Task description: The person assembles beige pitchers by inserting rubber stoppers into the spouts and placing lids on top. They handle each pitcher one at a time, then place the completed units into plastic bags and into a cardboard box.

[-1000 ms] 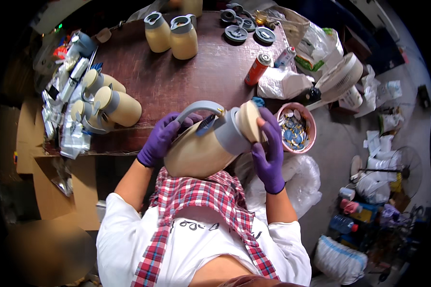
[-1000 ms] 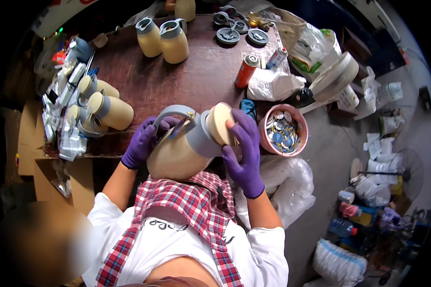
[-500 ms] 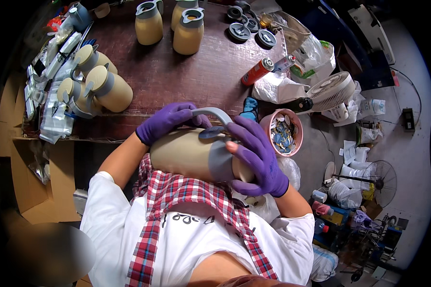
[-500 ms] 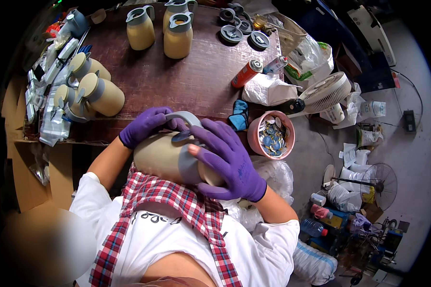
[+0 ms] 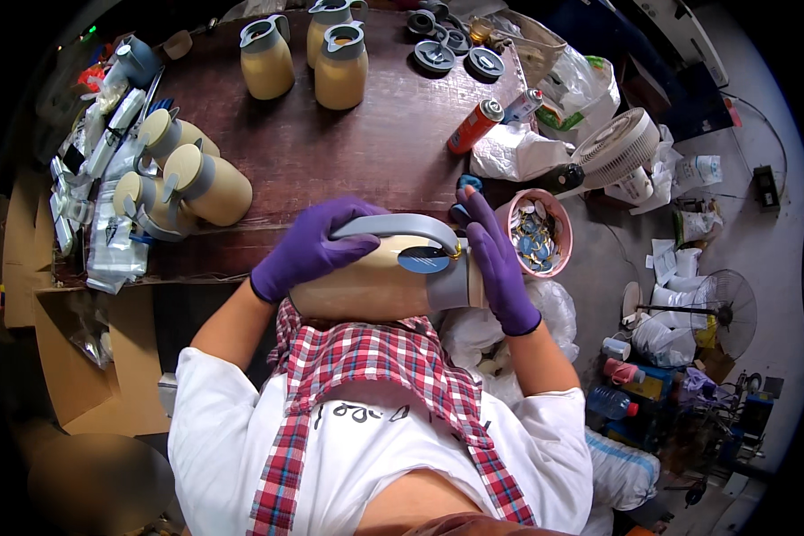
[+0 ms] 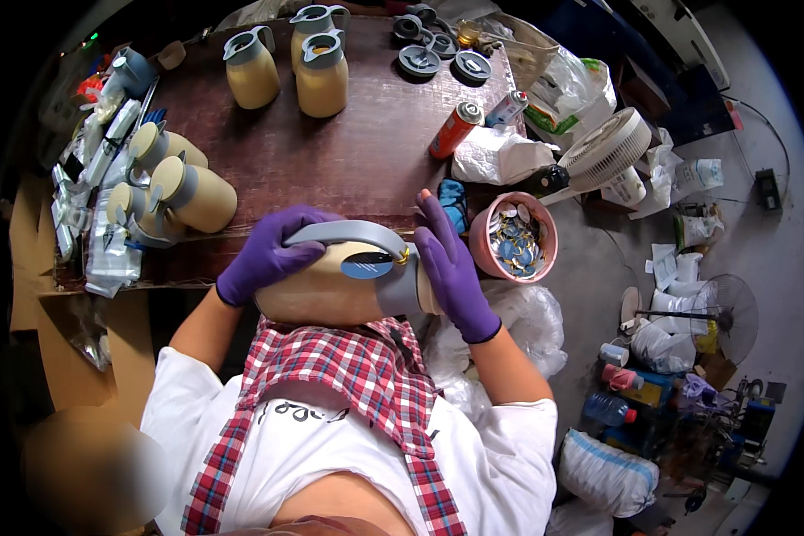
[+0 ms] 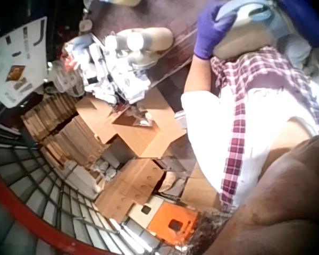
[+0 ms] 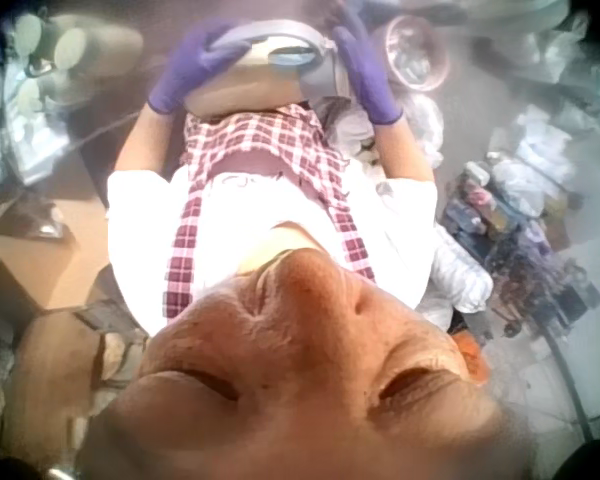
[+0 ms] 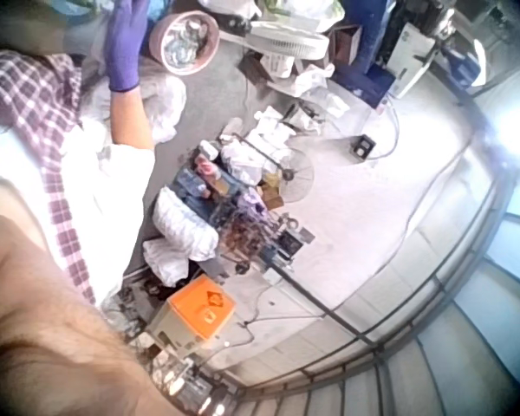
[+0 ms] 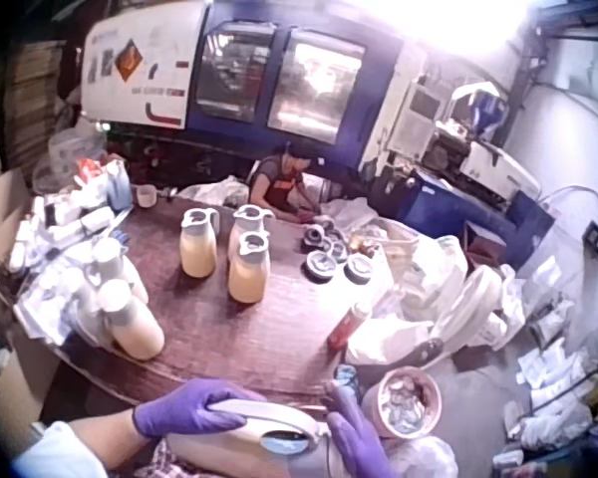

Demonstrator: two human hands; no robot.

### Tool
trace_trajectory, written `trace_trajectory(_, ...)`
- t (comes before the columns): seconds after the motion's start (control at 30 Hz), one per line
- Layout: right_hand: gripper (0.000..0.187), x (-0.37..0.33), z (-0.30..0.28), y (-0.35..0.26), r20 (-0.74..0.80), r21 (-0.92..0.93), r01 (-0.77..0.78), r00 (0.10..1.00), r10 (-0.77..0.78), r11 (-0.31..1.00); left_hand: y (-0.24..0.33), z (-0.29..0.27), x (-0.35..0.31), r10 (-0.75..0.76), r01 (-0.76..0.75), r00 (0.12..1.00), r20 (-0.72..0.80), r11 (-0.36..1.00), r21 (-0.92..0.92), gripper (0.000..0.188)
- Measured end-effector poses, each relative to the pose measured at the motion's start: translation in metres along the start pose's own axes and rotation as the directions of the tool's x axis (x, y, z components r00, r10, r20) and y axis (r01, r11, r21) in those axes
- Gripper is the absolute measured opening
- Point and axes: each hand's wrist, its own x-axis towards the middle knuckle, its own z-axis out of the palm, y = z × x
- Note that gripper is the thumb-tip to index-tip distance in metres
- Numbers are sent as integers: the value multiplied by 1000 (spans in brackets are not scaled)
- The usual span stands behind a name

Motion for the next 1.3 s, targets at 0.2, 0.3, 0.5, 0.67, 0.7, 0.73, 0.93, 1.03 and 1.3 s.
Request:
trace_trajectory(0.2,63,-12,51,-82,765,-459,748,607,-213,480,-64,-20,10,-126,206,950,284,940,-273,40)
trace_trajectory(0.3,67,-4,73,-91,902,-143,951,239,-360,273,-67,-25,30,-78,230,888,453,929,-291,39)
trace_trajectory(0.5,52,2,26,39,166,-412,597,792,-588,688,-17,-28,20,42,-44,987,158,999,12,33)
trace_trajectory(0.67,46,47,-12,141,-123,336,24,992,19,942,3,3,11,483,-384,875,23,665,640,40)
trace_trajectory(0.7,45,47,-14,130,-183,244,25,983,21,969,-5,2,9,446,-347,895,-25,728,591,38)
trace_trajectory(0.73,45,52,-16,121,-241,156,24,970,14,987,-11,-2,8,404,-306,912,-66,780,545,36)
trace_trajectory(0.93,45,42,1,76,-216,-231,52,971,-103,971,-16,11,3,423,-308,891,-165,830,465,32)
trace_trajectory(1.03,45,56,-6,61,-183,-102,76,979,-94,992,-17,12,10,412,-311,886,-214,869,385,29)
trace_trajectory(1.3,36,38,43,-87,589,-55,833,472,-656,550,-56,-16,19,-108,168,983,146,847,-504,74)
